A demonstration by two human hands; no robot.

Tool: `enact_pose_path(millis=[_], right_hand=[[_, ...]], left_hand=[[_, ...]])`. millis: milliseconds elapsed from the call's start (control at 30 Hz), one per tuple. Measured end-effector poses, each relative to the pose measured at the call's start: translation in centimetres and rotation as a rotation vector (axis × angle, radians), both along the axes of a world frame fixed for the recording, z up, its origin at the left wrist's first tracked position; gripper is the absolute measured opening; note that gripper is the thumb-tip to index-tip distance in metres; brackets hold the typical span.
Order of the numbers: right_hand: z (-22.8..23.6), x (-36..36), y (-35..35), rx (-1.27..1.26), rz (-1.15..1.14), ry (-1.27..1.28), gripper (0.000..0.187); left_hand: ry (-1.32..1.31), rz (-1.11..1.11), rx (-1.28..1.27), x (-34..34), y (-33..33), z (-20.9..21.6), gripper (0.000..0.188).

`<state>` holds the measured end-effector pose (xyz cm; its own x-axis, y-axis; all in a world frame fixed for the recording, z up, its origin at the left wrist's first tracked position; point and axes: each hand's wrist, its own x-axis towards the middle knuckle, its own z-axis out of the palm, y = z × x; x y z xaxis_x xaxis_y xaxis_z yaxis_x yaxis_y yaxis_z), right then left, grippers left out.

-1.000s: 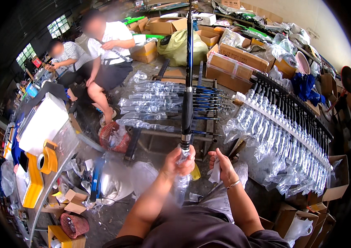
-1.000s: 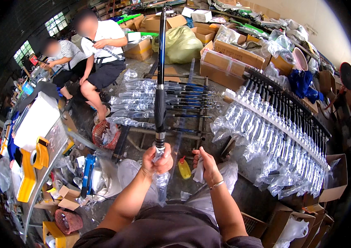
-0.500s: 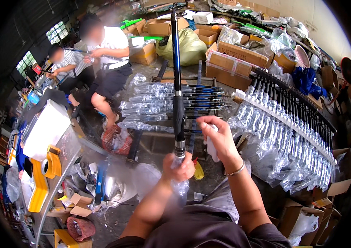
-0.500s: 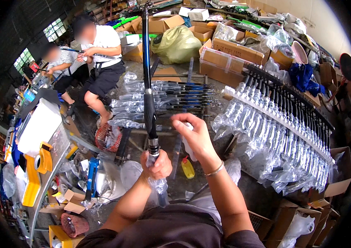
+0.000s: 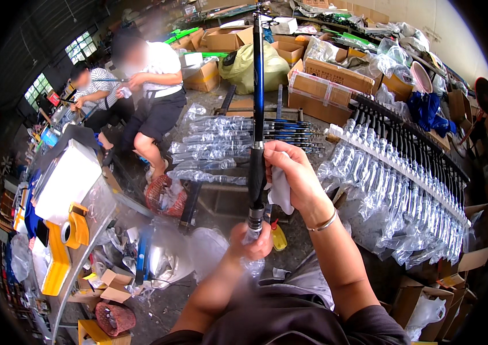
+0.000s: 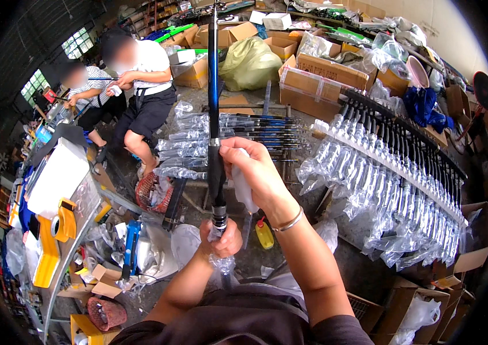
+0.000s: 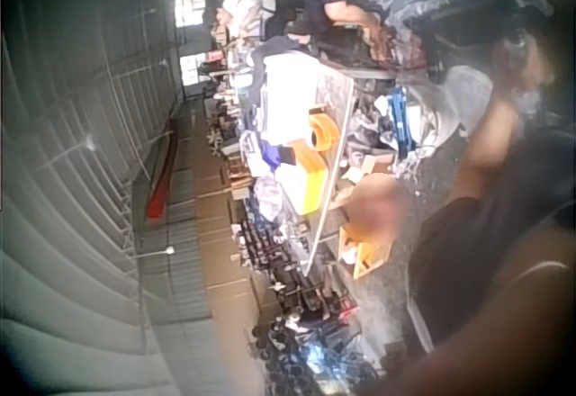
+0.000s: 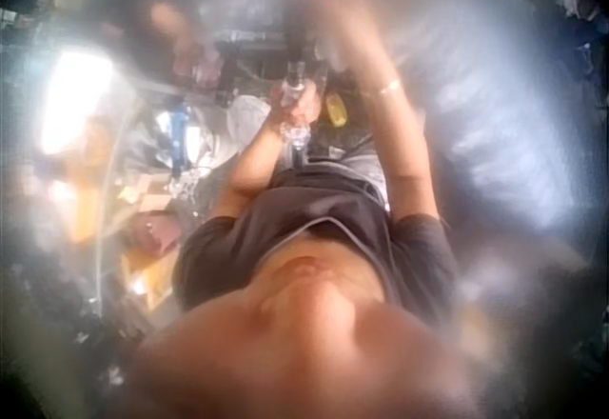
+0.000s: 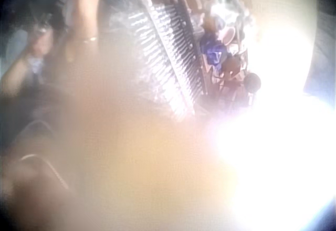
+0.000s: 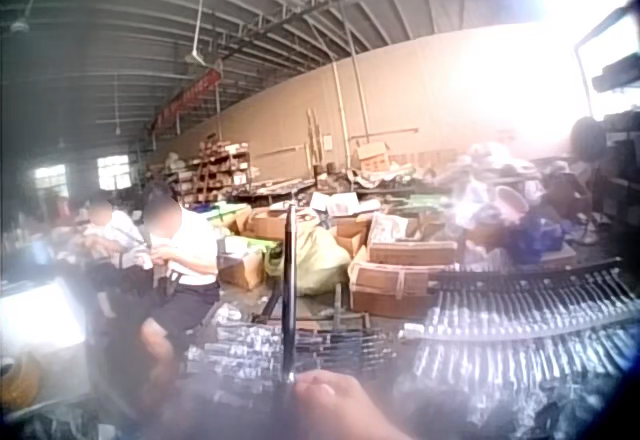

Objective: The person wipes the handle and shaft of a fishing rod with a white cloth, then places it back on a rack. The person repeats this process for multiple rods, picking them up, wiping them, and returning them to the rack.

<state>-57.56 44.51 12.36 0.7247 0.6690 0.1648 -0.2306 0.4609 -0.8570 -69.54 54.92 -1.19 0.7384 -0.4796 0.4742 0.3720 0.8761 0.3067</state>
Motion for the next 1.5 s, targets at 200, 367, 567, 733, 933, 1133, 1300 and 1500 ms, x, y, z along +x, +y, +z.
enact_pose_path(millis=[200, 367, 567, 733, 933, 1133, 1300, 1500], right_hand=[[-0.8, 0.3, -0.4, 0.021, 0.035, 0.017, 0.016], [-1.3, 0.4, -0.6, 0.073, 0.081, 0.059, 0.020], [-0.9, -0.2, -0.7, 0.043, -0.050, 0.115, 0.025], [-2.4, 0.4, -0.9, 0.061, -0.251, 0.062, 0.022], [-2.5, 0.7, -1.0, 0.091, -0.261, 0.131, 0.021], [-3.3, 1.4, -1.4, 0.087, -0.219, 0.150, 0.022], [-4.0, 1.9, -1.7, 0.097, -0.188, 0.181, 0.020], [-4.2, 2.1, -1.9, 0.157, -0.161, 0.219, 0.018]], left_hand=[[0.104, 0.035, 0.104, -0.7, 0.5, -0.2, 0.050], [0.131, 0.033, 0.137, -1.0, 0.5, 0.2, 0.049], [0.274, 0.287, 0.433, -1.5, 1.4, 1.2, 0.049], [0.294, 0.617, 0.794, -1.4, 0.6, 2.5, 0.031], [0.215, 0.848, 0.982, -1.3, -1.2, 2.6, 0.023], [0.216, 0.843, 1.042, -1.3, -1.8, 2.7, 0.021], [0.227, 0.844, 1.088, -1.4, -2.3, 2.9, 0.021], [0.255, 0.773, 1.103, -1.4, -2.6, 3.4, 0.020]])
